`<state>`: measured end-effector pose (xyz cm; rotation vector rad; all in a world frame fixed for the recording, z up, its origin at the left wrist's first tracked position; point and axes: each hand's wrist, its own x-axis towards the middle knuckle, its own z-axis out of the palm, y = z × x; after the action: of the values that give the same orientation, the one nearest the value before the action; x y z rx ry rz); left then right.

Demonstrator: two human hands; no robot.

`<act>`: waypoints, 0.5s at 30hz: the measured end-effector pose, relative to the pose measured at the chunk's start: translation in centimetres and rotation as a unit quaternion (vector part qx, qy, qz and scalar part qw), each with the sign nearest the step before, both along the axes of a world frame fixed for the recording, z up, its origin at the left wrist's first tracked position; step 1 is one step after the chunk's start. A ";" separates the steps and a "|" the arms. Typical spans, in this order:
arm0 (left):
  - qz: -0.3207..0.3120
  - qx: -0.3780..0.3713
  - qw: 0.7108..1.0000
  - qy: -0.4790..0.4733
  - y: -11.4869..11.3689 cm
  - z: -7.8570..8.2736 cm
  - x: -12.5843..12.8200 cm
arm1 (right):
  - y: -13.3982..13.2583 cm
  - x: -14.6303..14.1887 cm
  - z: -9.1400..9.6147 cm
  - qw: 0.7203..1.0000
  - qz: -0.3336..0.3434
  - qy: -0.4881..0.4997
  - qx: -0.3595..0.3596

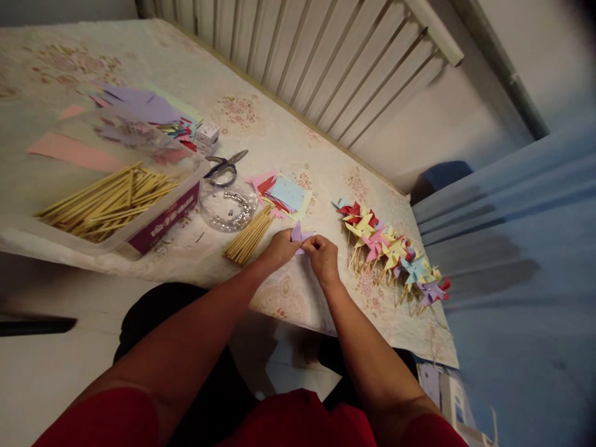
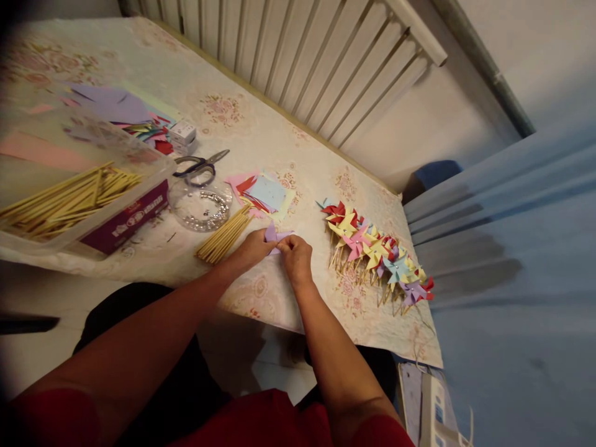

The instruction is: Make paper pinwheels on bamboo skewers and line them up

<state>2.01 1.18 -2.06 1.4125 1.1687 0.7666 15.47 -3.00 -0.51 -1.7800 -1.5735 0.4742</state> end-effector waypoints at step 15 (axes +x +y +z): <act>-0.002 0.014 0.999 0.029 0.0 0.3 -0.1 | 0.4 -0.1 0.4 0.999 0.016 -0.034 0.011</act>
<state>1.89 1.15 -1.76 1.4674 1.2047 0.7459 15.36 -2.62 -0.11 -1.7732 -1.6510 0.4140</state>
